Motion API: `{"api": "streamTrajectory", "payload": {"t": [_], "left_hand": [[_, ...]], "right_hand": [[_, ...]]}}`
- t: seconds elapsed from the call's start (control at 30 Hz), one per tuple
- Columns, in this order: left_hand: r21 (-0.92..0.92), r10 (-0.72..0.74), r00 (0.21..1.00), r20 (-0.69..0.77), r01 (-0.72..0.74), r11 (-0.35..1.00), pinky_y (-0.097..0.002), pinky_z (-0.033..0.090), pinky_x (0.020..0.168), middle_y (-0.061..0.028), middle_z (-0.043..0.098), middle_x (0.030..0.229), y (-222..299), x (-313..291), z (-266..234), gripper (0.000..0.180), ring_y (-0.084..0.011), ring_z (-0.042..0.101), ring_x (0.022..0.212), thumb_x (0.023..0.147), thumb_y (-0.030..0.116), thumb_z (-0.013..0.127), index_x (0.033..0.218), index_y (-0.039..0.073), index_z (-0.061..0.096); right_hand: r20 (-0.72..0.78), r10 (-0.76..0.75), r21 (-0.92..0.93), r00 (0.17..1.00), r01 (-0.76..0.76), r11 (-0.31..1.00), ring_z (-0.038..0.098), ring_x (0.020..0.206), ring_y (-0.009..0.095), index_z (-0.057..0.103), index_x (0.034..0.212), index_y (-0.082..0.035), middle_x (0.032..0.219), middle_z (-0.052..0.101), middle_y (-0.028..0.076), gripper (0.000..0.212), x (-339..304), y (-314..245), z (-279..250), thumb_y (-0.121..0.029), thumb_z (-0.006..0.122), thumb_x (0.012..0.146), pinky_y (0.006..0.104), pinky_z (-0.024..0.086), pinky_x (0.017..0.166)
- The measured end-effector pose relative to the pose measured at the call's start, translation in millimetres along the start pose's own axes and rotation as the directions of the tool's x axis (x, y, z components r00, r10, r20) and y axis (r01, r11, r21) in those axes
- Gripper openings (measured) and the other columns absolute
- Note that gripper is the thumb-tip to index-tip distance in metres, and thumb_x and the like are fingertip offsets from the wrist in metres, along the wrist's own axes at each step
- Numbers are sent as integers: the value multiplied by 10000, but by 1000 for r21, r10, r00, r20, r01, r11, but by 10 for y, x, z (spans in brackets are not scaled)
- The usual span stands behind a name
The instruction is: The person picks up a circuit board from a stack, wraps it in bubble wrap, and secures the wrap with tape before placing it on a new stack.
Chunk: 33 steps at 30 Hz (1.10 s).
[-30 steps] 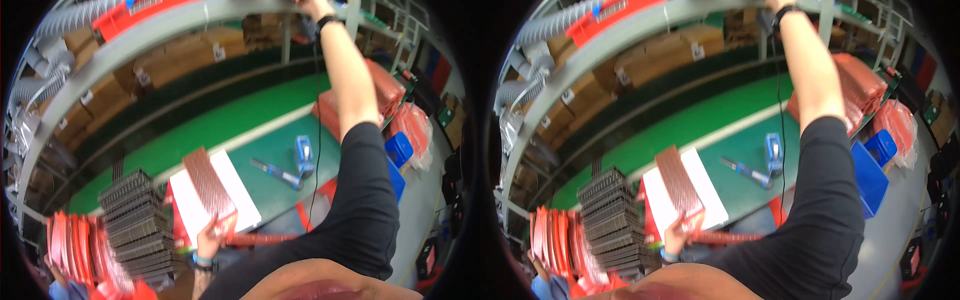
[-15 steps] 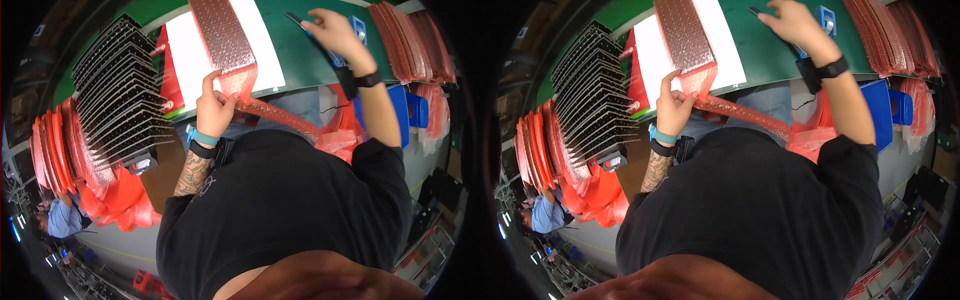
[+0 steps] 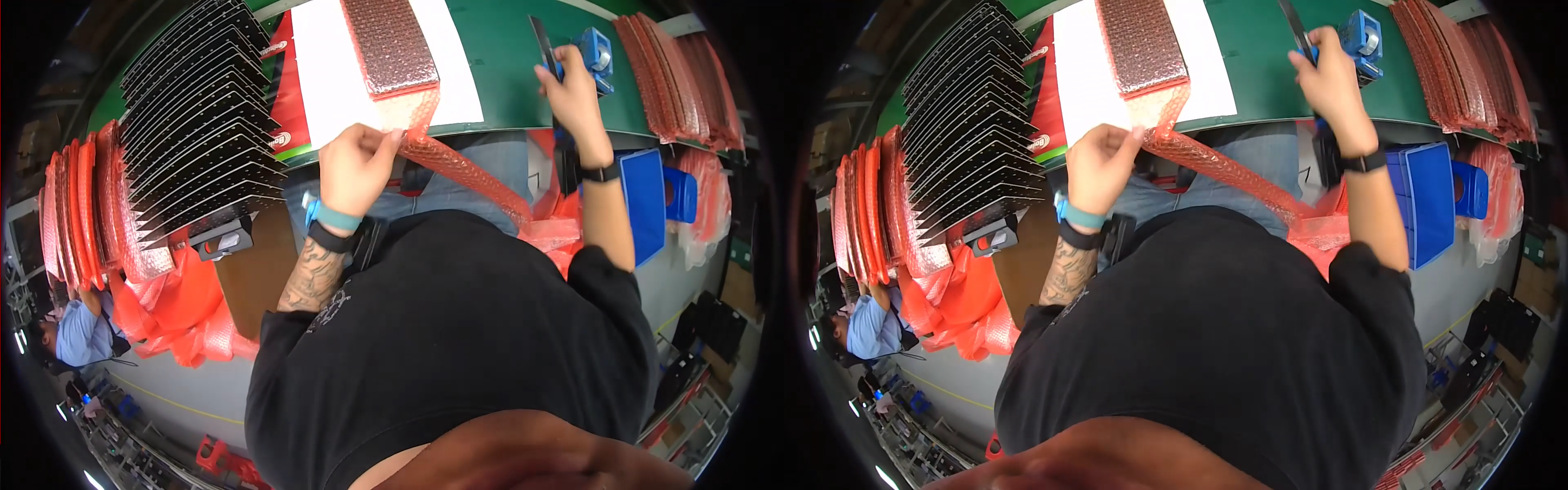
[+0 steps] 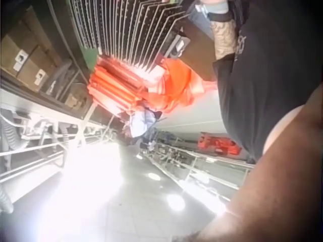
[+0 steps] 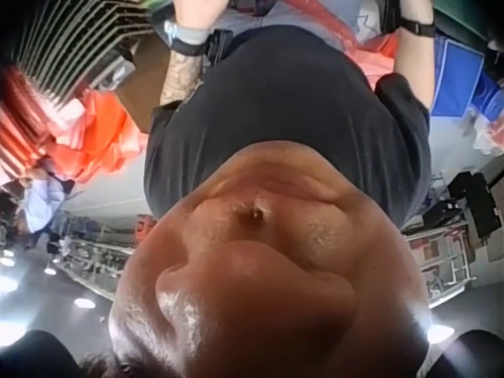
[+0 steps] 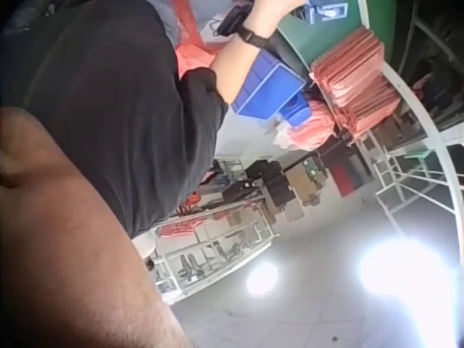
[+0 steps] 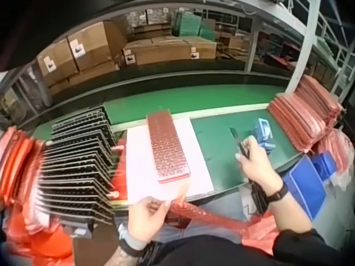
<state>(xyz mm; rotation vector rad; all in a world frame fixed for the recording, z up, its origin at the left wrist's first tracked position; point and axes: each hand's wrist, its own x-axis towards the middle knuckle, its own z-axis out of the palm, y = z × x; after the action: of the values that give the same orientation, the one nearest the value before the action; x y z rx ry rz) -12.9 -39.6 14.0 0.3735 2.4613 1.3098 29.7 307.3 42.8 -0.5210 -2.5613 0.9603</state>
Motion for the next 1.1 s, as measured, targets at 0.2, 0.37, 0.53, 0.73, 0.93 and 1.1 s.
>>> {"api": "streamTrajectory", "payload": {"t": [0.2,0.37,0.53,0.73,0.93,1.1], "left_hand": [[-712,-36,904,425,359,604,-326,546,861,-131,713,1122,-340,-244,435,351,-154,670,1040,964,235,693,1213,-9,653],[-915,223,899,377,326,236,-355,538,938,-109,697,1158,-274,-90,807,330,-193,663,1087,1008,188,624,1268,-13,604],[-848,213,821,530,512,138,-348,552,924,-106,701,1139,-371,-128,838,313,-188,677,1058,1025,179,585,1266,-20,596],[-819,134,851,508,428,381,-318,574,846,-90,720,1067,-443,-174,699,263,-176,704,957,1013,157,603,1206,-19,629],[-694,3,932,363,268,668,-273,562,747,-64,730,946,-786,-236,750,154,-135,695,826,950,131,698,1009,-10,689],[-162,-35,999,-4,34,986,-293,540,740,-86,719,909,-292,-329,253,210,-156,680,818,848,181,802,919,13,698]], "right_hand": [[633,81,416,770,-426,804,606,571,105,574,1073,-18,922,661,79,232,-767,-153,157,-118,710,914,229,464,539],[680,98,515,727,-568,642,625,560,120,590,1096,-2,975,687,111,261,-1041,-103,488,-127,721,908,236,489,539],[832,-41,530,553,-771,352,631,551,132,598,1106,16,972,692,110,294,-1085,-132,564,-137,737,897,242,497,536],[767,-26,591,642,-690,418,629,547,120,616,1031,10,807,654,52,223,-1015,-155,877,-118,739,896,246,497,511],[649,105,440,754,-484,756,620,574,97,579,1005,-14,822,633,23,221,-1174,-118,869,-145,735,918,235,471,523],[501,43,203,864,-166,965,656,612,174,560,964,-37,803,644,52,190,-1030,-375,421,-175,690,950,305,492,547]]}}
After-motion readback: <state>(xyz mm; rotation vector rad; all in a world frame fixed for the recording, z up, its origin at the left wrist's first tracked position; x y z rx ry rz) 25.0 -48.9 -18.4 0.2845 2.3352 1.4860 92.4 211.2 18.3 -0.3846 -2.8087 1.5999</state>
